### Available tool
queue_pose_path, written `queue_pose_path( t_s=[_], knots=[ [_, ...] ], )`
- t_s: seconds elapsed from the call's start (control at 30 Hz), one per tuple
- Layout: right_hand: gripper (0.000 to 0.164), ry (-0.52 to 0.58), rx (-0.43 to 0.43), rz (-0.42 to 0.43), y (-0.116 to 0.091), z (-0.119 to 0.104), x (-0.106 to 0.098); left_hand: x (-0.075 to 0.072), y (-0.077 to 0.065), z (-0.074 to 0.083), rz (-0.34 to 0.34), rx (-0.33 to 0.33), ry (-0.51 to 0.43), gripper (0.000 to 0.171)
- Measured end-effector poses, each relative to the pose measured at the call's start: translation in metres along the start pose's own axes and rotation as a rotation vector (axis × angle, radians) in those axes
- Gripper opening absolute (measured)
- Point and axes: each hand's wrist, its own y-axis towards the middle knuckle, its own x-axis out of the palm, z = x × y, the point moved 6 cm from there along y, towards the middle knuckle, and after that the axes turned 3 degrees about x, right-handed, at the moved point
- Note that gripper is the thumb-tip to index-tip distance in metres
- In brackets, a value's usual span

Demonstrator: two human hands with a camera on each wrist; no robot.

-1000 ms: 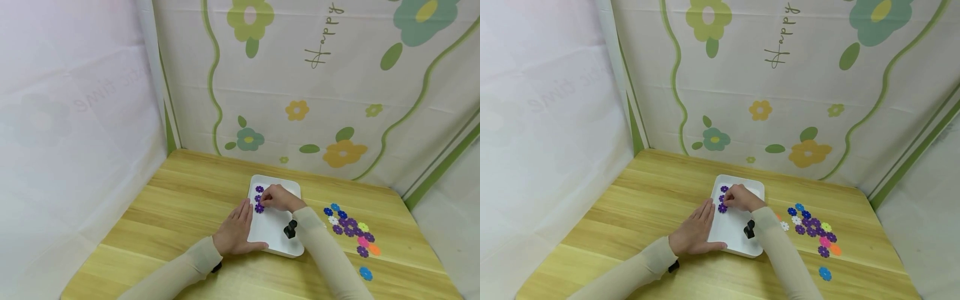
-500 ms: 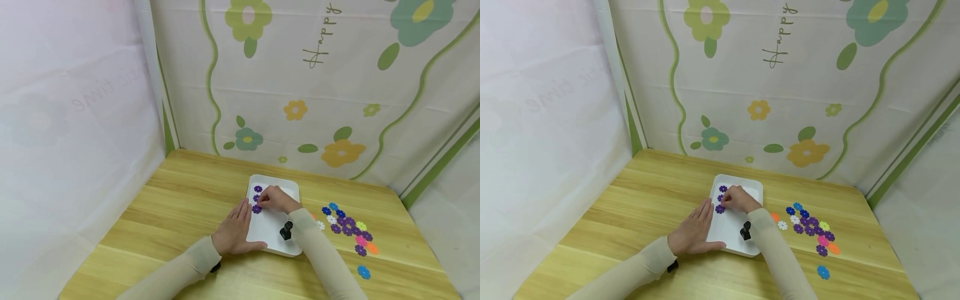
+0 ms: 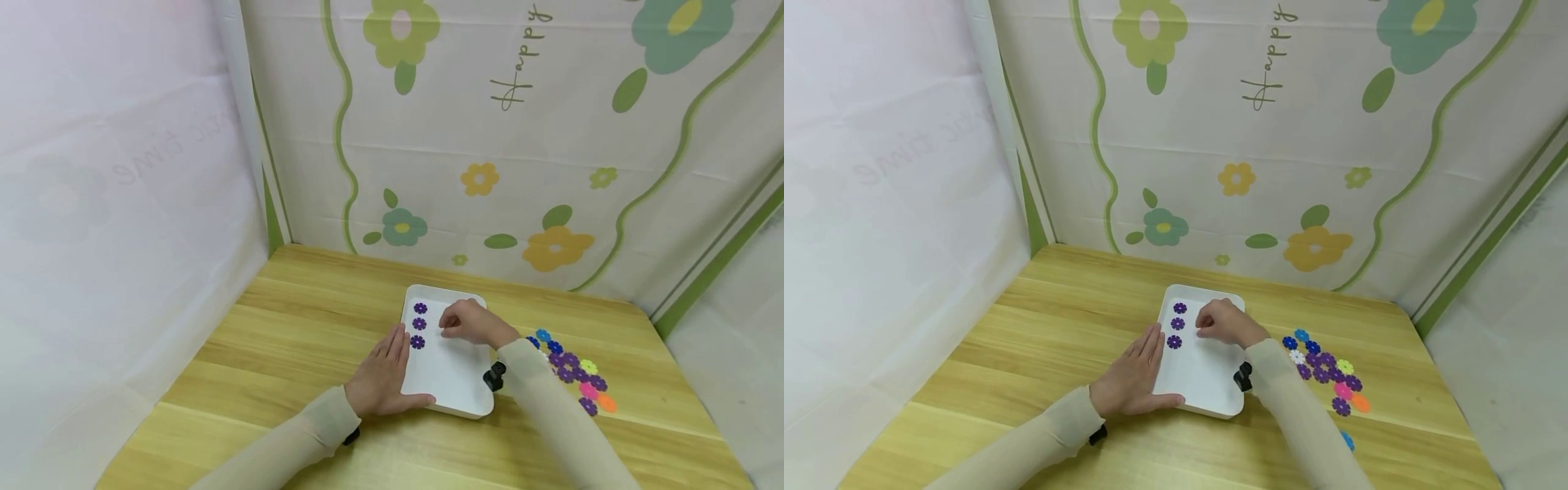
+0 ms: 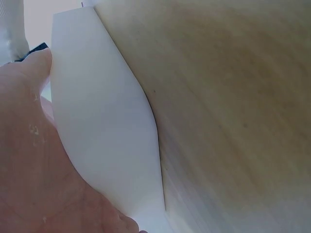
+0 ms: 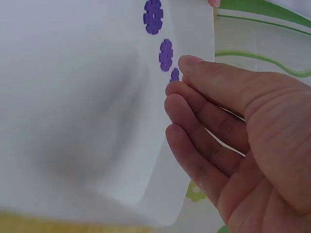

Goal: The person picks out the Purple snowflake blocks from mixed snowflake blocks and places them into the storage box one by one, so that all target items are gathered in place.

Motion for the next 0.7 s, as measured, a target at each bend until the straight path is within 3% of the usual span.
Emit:
queue_pose_path(
  t_s=[0.33, 0.7],
  knots=[
    [0.015, 0.006, 0.045, 0.048, -0.07, 0.045, -0.036, -0.003, -0.001, 0.002, -0.005, 0.011, -0.049, 0.121],
    [0.02, -0.089, 0.102, 0.064, -0.142, 0.093, -0.039, 0.001, -0.002, 0.0, 0.014, 0.024, -0.095, 0.124]
  ],
)
